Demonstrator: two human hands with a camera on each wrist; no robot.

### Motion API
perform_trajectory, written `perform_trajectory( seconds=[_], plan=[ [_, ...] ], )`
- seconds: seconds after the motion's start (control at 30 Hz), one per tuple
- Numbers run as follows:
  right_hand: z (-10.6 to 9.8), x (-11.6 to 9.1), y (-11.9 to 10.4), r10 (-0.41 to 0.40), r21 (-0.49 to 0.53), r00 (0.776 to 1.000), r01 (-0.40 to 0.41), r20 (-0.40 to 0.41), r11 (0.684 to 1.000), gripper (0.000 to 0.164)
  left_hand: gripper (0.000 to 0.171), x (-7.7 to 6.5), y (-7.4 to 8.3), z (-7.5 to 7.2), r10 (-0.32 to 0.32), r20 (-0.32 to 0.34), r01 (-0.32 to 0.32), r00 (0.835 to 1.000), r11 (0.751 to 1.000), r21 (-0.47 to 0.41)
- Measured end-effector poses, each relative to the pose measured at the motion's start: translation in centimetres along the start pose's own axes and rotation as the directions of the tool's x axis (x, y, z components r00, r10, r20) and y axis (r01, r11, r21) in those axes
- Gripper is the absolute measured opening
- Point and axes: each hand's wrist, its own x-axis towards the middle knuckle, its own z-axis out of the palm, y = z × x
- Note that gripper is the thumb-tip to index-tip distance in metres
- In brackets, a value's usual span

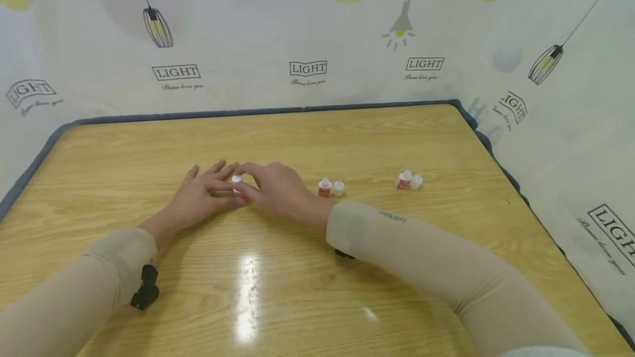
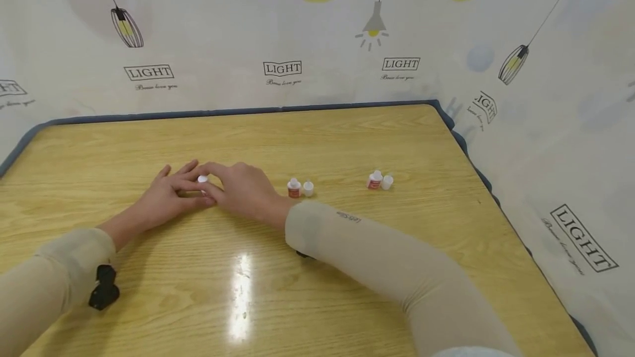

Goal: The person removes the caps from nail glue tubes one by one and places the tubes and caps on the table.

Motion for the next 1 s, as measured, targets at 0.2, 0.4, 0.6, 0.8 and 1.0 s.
perform_trajectory(
  seconds=[0.2,0.4,0.6,0.8,1.0],
  plan=[
    [0.15,-0.05,-0.16,0.025,0.039,0.999,-0.024,-0.025,0.999,0.043,0.048,-0.06,0.11,-0.11,-0.005,0.002,0.005,1.000,1.000,-0.009],
    [0.39,-0.03,-0.01,0.043,0.087,0.998,-0.040,-0.036,0.995,0.038,0.049,0.01,0.11,-0.11,-0.013,0.003,0.013,1.000,1.000,-0.012],
    [0.39,-0.06,-0.19,0.046,0.125,0.999,-0.045,-0.008,0.991,0.040,0.050,0.09,0.15,-0.16,-0.010,0.004,0.010,1.000,1.000,-0.003],
    [0.39,-0.08,-0.30,0.132,0.173,0.991,-0.131,0.003,0.976,0.043,0.044,0.13,0.12,-0.14,-0.009,0.008,0.009,1.000,1.000,-0.007],
    [0.95,-0.24,0.22,0.113,0.210,0.993,-0.106,-0.022,0.972,0.037,0.050,0.15,0.07,0.13,-0.013,-0.002,0.013,1.000,1.000,-0.013]
  ],
)
